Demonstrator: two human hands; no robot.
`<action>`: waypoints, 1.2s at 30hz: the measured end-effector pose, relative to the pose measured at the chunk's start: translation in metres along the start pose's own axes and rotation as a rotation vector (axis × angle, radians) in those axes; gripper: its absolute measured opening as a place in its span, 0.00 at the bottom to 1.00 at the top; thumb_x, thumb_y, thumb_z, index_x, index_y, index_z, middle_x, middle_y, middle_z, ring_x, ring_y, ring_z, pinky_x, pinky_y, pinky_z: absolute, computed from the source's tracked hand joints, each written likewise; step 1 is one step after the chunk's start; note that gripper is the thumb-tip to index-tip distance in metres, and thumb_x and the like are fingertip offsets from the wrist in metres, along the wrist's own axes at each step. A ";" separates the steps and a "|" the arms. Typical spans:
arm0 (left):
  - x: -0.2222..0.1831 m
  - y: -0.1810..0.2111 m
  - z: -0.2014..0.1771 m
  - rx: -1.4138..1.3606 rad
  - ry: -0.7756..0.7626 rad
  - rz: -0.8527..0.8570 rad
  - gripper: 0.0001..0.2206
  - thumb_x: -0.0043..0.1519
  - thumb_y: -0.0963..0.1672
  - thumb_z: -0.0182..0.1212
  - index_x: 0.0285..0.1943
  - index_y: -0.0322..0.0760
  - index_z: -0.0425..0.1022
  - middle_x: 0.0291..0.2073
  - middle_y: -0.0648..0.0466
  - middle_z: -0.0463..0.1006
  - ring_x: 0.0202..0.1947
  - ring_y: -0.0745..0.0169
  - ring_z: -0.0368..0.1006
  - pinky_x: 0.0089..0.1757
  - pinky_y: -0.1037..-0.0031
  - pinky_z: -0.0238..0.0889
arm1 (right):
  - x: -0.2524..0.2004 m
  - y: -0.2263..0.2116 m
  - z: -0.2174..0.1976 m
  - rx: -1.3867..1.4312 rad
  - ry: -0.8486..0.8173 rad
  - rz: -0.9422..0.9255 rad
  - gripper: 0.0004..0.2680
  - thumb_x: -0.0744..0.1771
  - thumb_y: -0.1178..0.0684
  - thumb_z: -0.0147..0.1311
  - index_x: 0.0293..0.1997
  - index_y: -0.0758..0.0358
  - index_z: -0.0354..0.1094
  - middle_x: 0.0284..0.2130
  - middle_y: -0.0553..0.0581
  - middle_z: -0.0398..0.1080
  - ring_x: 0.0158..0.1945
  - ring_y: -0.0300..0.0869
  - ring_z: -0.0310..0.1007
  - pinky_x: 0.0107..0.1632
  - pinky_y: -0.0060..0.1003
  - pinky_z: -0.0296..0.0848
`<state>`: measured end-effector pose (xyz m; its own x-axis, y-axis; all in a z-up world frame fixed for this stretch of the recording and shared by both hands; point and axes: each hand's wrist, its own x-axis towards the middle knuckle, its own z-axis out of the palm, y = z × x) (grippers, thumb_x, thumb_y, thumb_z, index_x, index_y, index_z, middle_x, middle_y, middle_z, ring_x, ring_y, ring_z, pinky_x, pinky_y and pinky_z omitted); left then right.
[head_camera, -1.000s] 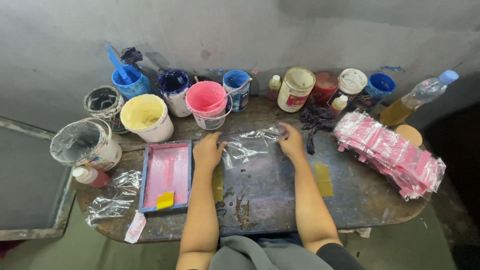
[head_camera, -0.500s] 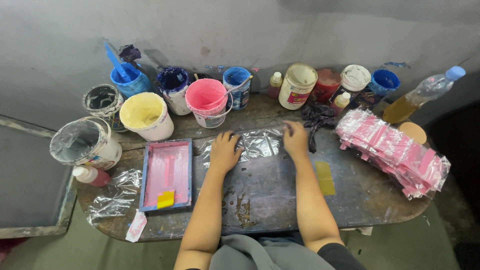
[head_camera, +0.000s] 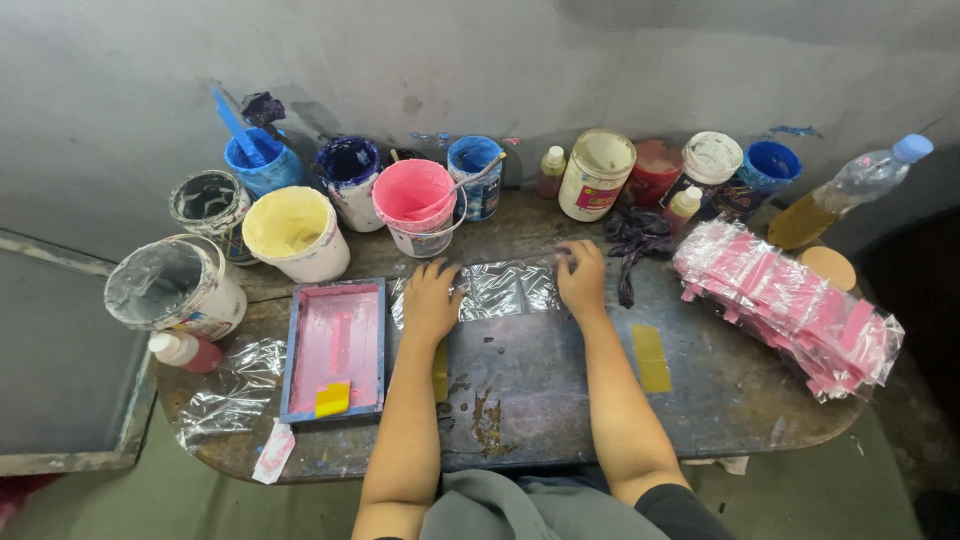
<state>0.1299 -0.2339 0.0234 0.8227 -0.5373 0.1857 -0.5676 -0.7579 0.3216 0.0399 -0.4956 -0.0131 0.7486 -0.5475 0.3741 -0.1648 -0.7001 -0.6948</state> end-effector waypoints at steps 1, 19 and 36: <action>0.000 0.001 -0.003 -0.011 0.044 -0.015 0.15 0.61 0.45 0.64 0.57 0.49 0.79 0.58 0.53 0.75 0.63 0.47 0.67 0.58 0.55 0.61 | 0.000 -0.001 -0.001 0.022 -0.021 -0.023 0.06 0.66 0.60 0.58 0.46 0.58 0.74 0.39 0.54 0.70 0.49 0.49 0.72 0.53 0.43 0.72; 0.024 -0.008 0.015 -0.796 0.587 -0.301 0.39 0.53 0.35 0.68 0.73 0.25 0.48 0.64 0.25 0.56 0.67 0.19 0.55 0.63 0.50 0.62 | -0.014 -0.019 0.001 -0.273 -0.108 -0.102 0.05 0.68 0.54 0.55 0.39 0.59 0.77 0.36 0.57 0.70 0.49 0.48 0.69 0.54 0.43 0.63; -0.016 -0.010 -0.009 -0.723 0.826 -0.226 0.28 0.54 0.35 0.61 0.68 0.31 0.64 0.63 0.38 0.64 0.66 0.34 0.62 0.64 0.52 0.56 | -0.029 -0.026 0.027 -0.037 -0.033 -0.453 0.07 0.66 0.61 0.55 0.45 0.57 0.76 0.35 0.56 0.71 0.44 0.49 0.72 0.50 0.41 0.67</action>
<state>0.1224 -0.2147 0.0255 0.8256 0.1996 0.5277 -0.4717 -0.2691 0.8397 0.0398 -0.4485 -0.0225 0.7702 -0.1677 0.6154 0.1618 -0.8819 -0.4427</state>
